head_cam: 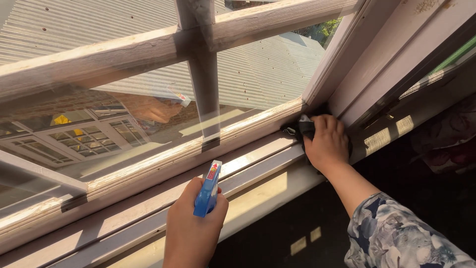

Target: The person sprays a blue cleaning solution onto a window sill and wipes it with a dark cloth. They then move to an adjacent window with a mesh screen and wipe the frame and screen. The person continues to spray and wipe the upper frame of the second window.

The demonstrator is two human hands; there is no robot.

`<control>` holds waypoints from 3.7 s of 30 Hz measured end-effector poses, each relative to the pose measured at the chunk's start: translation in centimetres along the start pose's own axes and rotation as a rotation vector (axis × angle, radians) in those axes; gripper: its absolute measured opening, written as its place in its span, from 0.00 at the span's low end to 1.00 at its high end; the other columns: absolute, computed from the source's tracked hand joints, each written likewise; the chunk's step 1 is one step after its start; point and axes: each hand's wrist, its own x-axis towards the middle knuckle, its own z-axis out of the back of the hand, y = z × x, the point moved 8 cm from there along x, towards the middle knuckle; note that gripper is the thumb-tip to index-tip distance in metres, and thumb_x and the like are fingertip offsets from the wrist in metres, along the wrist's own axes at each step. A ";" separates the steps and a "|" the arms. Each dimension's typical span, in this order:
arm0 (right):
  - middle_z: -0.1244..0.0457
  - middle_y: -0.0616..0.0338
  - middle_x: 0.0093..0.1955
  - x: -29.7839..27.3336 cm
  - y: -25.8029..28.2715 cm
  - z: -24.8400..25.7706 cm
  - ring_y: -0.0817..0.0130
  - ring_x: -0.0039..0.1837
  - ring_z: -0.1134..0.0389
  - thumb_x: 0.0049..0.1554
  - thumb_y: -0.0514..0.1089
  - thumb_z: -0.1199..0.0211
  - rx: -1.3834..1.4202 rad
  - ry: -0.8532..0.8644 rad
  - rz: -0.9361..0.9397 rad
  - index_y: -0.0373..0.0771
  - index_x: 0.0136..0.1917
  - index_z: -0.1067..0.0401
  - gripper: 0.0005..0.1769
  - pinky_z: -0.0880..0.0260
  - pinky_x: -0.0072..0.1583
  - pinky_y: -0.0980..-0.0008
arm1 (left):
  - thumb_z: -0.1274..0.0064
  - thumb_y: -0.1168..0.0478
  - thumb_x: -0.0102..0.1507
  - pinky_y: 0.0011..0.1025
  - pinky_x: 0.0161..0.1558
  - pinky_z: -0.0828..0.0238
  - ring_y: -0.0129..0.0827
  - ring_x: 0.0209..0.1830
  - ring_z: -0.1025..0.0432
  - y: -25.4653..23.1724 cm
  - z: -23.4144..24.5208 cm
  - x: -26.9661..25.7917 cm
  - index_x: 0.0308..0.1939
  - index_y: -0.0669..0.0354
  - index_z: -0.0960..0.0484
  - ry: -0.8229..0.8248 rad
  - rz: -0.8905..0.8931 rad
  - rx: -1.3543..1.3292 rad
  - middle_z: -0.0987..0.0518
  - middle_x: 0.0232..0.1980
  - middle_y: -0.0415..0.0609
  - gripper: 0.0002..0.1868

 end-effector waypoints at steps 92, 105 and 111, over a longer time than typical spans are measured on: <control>0.47 0.65 0.67 -6.0 8.0 0.6 0.54 0.70 0.54 0.48 0.47 0.41 0.264 0.145 0.186 0.54 0.59 0.34 0.23 0.46 0.64 0.50 | 0.49 0.57 0.55 0.26 0.33 0.36 0.29 0.21 0.35 -10.3 -7.7 -2.3 0.32 0.46 0.20 0.043 -0.219 0.035 0.26 0.19 0.40 0.04; 0.32 0.57 0.48 -7.4 -7.3 7.9 0.63 0.50 0.31 0.52 0.51 0.40 1.261 0.336 -0.851 0.46 0.62 0.30 0.24 0.33 0.52 0.67 | 0.49 0.56 0.55 0.29 0.36 0.35 0.33 0.18 0.30 -19.2 -12.3 -8.5 0.32 0.52 0.21 0.020 -0.217 -0.166 0.23 0.26 0.44 0.07; 0.38 0.50 0.33 -8.2 -11.5 15.1 0.60 0.33 0.37 0.52 0.38 0.41 1.535 0.183 -0.961 0.38 0.52 0.31 0.13 0.35 0.36 0.63 | 0.47 0.55 0.56 0.31 0.35 0.33 0.34 0.19 0.31 -23.8 -14.0 -12.7 0.33 0.53 0.19 0.072 -0.331 -0.261 0.25 0.22 0.47 0.08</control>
